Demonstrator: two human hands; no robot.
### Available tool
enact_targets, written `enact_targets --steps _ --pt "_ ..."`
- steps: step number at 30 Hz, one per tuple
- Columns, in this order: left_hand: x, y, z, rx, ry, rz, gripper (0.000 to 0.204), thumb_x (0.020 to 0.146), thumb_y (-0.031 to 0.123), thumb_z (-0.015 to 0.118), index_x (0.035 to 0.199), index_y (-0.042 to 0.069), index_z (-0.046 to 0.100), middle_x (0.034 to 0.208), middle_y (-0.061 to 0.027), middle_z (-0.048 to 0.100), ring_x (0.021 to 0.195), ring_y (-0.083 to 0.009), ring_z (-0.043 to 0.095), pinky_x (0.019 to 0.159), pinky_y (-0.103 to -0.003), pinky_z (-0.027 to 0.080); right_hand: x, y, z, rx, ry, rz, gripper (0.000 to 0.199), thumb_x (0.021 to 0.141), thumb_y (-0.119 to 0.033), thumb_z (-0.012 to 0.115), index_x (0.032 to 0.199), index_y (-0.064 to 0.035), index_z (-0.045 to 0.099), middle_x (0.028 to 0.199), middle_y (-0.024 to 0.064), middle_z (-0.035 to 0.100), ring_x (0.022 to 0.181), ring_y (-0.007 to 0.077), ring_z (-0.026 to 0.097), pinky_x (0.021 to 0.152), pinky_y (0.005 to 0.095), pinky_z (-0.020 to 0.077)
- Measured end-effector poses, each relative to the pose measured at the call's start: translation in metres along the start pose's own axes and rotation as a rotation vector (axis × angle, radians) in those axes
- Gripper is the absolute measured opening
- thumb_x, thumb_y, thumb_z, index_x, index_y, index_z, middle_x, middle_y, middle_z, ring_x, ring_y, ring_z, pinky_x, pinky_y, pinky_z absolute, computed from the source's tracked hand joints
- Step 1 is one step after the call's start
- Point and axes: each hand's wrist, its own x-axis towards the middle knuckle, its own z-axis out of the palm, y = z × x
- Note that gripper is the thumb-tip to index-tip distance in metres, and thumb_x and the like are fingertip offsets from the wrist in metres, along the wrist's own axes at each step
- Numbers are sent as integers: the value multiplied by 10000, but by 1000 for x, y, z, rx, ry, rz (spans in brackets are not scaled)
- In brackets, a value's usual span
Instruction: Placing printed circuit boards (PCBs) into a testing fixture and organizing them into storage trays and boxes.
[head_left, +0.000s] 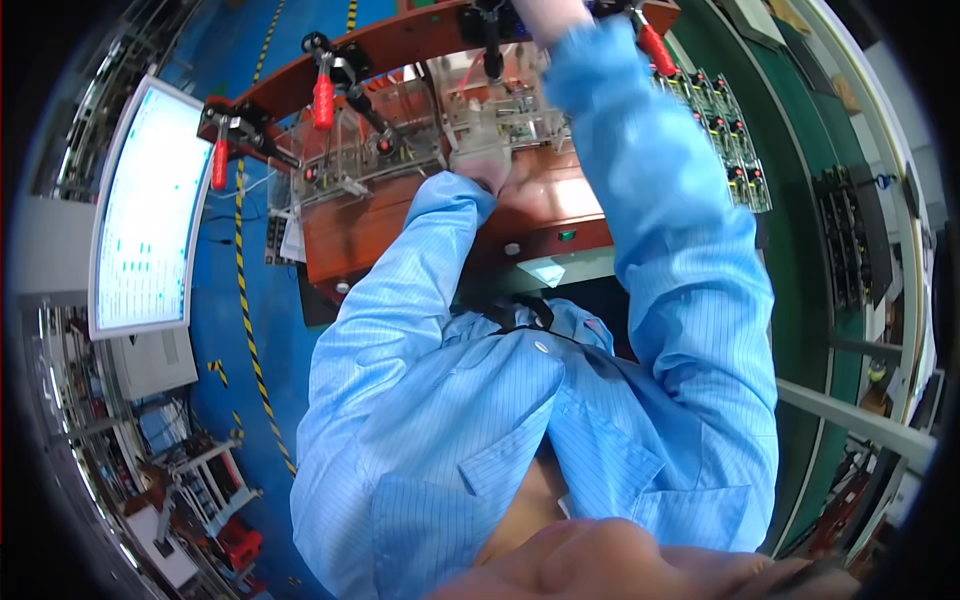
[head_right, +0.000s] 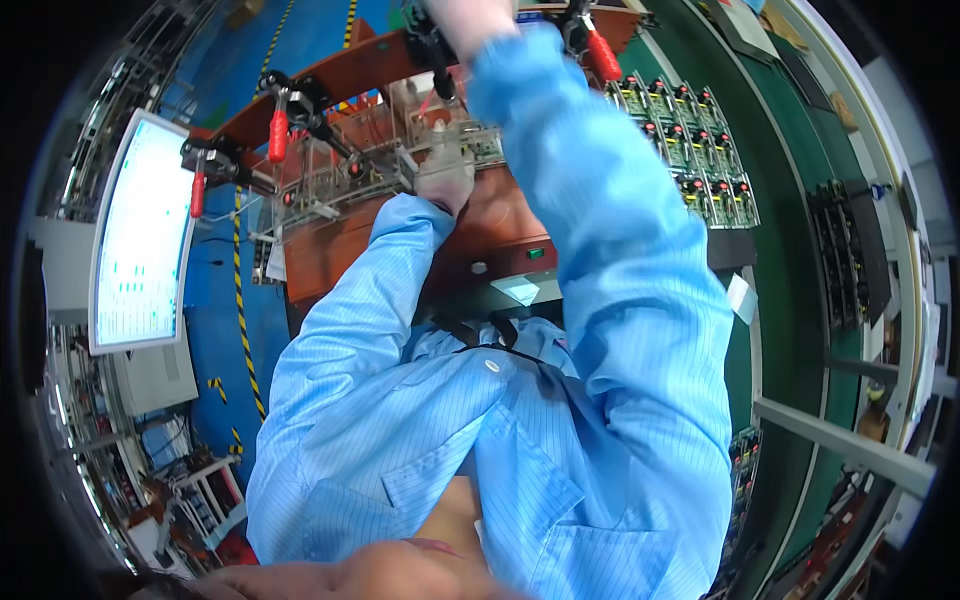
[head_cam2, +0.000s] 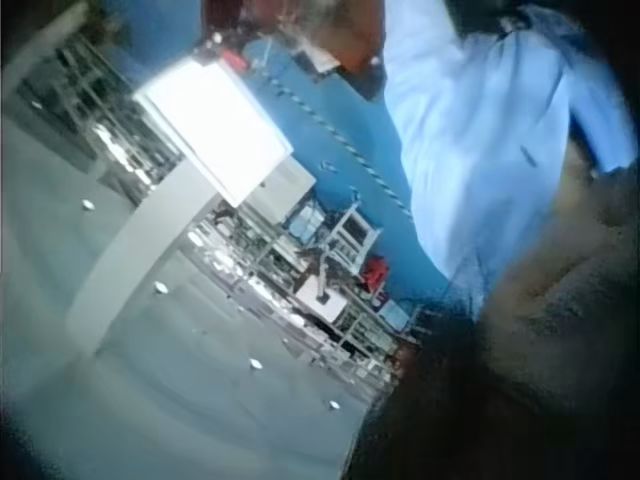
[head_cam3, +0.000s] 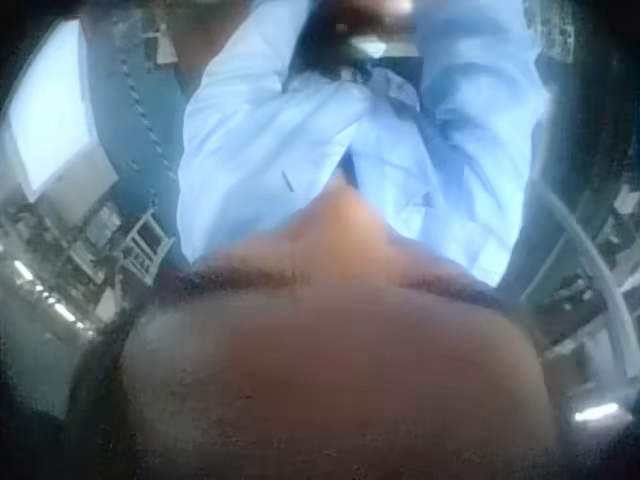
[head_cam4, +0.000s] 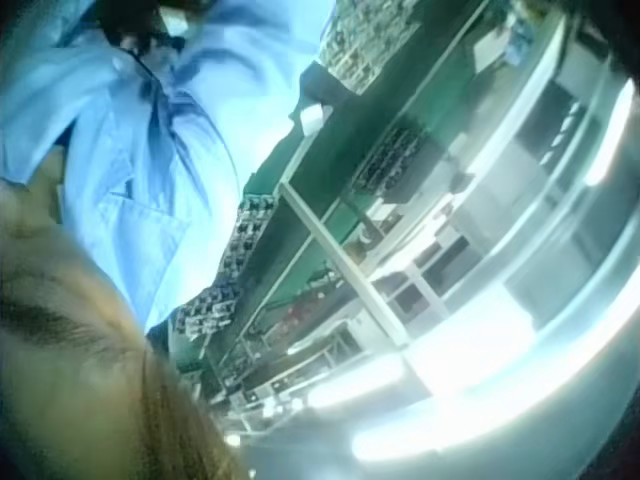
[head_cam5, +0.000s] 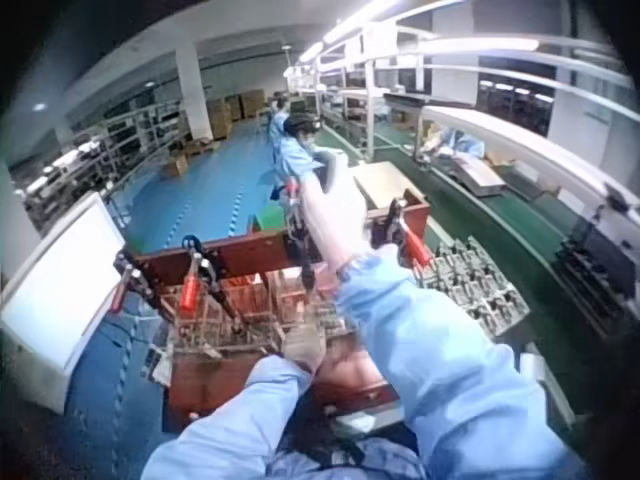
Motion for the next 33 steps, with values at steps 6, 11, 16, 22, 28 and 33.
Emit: enact_targets --steps 6,11,16,22,28,33 --pt "-35 46 -54 -149 -337 -94 371 870 274 481 1161 45 504 1222 -212 497 1067 -402 556 855 -500 476 -254 16 -48 233 -453 599 293 898 -284 559 1047 -34 593 971 72 635 727 155 580 687 290 484" --pt "-75 57 -62 36 -264 472 340 876 171 489 1178 13 494 1249 -210 454 1157 -382 487 859 -486 475 -318 38 -68 507 -20 1180 613 904 -476 502 1330 -57 365 1031 45 612 670 97 521 540 222 438" --pt "-124 128 -84 -461 -515 237 474 869 267 558 1294 121 407 1274 -201 427 1078 -431 520 863 -492 461 -350 56 -81 684 526 1108 486 914 -425 503 1179 -18 501 794 85 622 573 155 580 492 259 469" --pt "-140 188 -68 -634 -878 486 538 868 356 567 1324 114 413 1353 -151 407 1102 -360 541 860 -419 477 -499 103 -207 546 1424 1075 413 936 -492 405 993 -127 589 807 27 622 605 125 551 477 277 411" --pt "-155 169 -41 -610 -770 637 407 871 329 555 1205 97 527 1267 -155 490 1139 -343 511 933 -408 432 -665 130 -313 435 1617 762 477 901 -544 415 1109 -138 552 926 78 592 754 203 538 647 321 444" --pt "-155 155 -27 -590 -708 508 342 871 271 568 1161 89 553 1226 -134 525 1071 -322 561 897 -380 460 -615 118 -295 359 1301 1548 717 841 -701 358 922 -21 569 686 119 522 553 221 466 531 330 352"
